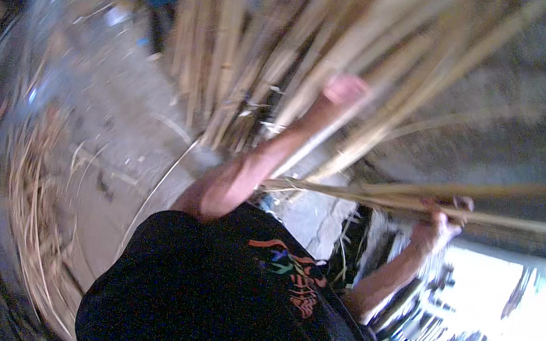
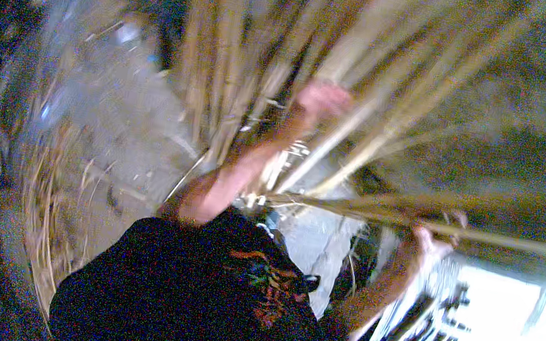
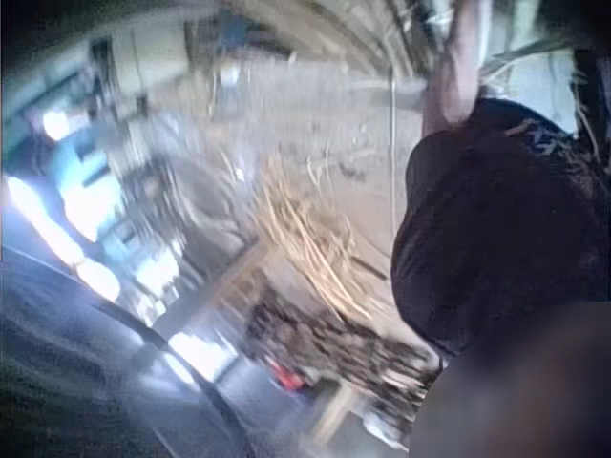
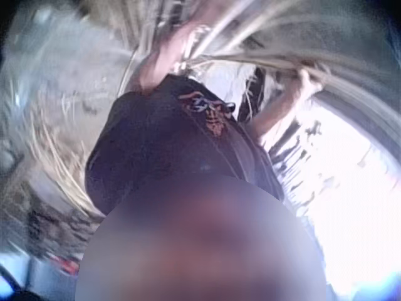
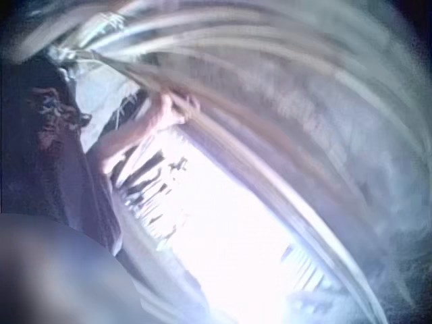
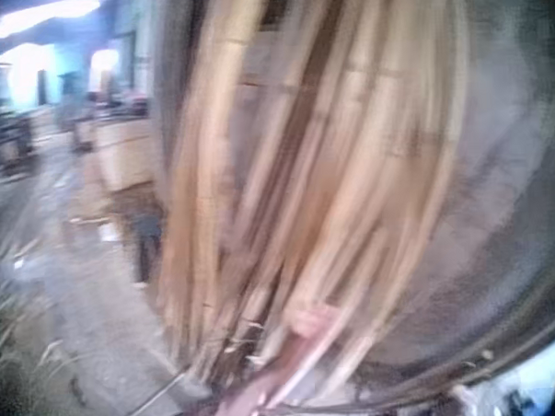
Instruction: The person sits on the floor and aligns several long bamboo strips into a neat stack. They then stand, gather a larger bundle of bamboo strips, and carry it to a storage area.
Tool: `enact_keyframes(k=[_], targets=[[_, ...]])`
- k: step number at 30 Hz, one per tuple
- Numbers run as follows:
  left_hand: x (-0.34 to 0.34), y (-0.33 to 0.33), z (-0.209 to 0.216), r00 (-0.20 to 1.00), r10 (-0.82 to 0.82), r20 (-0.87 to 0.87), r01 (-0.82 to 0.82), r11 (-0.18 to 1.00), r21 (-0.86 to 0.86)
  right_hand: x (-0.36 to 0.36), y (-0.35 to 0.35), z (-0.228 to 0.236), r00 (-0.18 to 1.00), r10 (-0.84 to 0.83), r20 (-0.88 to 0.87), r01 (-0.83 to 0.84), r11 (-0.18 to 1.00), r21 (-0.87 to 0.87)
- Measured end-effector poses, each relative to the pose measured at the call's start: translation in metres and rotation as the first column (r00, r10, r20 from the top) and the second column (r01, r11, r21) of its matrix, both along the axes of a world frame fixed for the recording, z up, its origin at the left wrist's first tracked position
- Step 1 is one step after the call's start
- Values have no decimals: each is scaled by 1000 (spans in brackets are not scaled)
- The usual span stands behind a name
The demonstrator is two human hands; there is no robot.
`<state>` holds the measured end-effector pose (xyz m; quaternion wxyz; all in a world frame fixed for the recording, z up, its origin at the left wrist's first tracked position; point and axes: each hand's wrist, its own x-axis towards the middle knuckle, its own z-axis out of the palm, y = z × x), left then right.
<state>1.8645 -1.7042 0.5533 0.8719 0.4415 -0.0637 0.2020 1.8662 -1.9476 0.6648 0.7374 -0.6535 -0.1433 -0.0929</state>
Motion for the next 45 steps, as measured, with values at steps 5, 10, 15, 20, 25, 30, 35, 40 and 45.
enact_keyframes(k=[5, 10, 15, 20, 25, 30, 35, 40, 45], targets=[[52, -1, -19, 906, 110, -408, 77, 906, 416, -14, -2, -3, 984, 159, -76, -142, 971, 194], [38, -73, -15, 832, -465, -303, 501, 864, 48, -26, 15, 6, 987, 157, -20, -156, 986, 57], [-24, -92, -11, 766, -607, -211, 603, 792, -93, -27, 30, 6, 973, -8, 231, 21, 998, -51], [-51, -105, -10, 881, -454, -133, 469, 795, 384, -33, 51, 1, 981, 73, 178, -79, 996, 29], [-83, -105, 5, 876, -405, -261, 481, 765, 429, -38, 43, 7, 978, 206, -19, -207, 976, -66], [-106, -115, 15, 837, -522, -165, 544, 760, 355, -42, 7, 8, 975, 98, -201, -115, 990, -75], [-116, -116, 12, 716, -698, -18, 547, 544, 636, -88, -35, -5, 952, 249, -176, -132, 856, 499], [-126, -119, 11, 604, -783, 148, 535, 535, 654, -131, -66, -3, 850, 522, 64, -512, 793, 331], [-143, -118, 11, 501, -862, 80, 546, 385, 744, -151, -77, -5, 639, 748, 178, -769, 625, 132]])
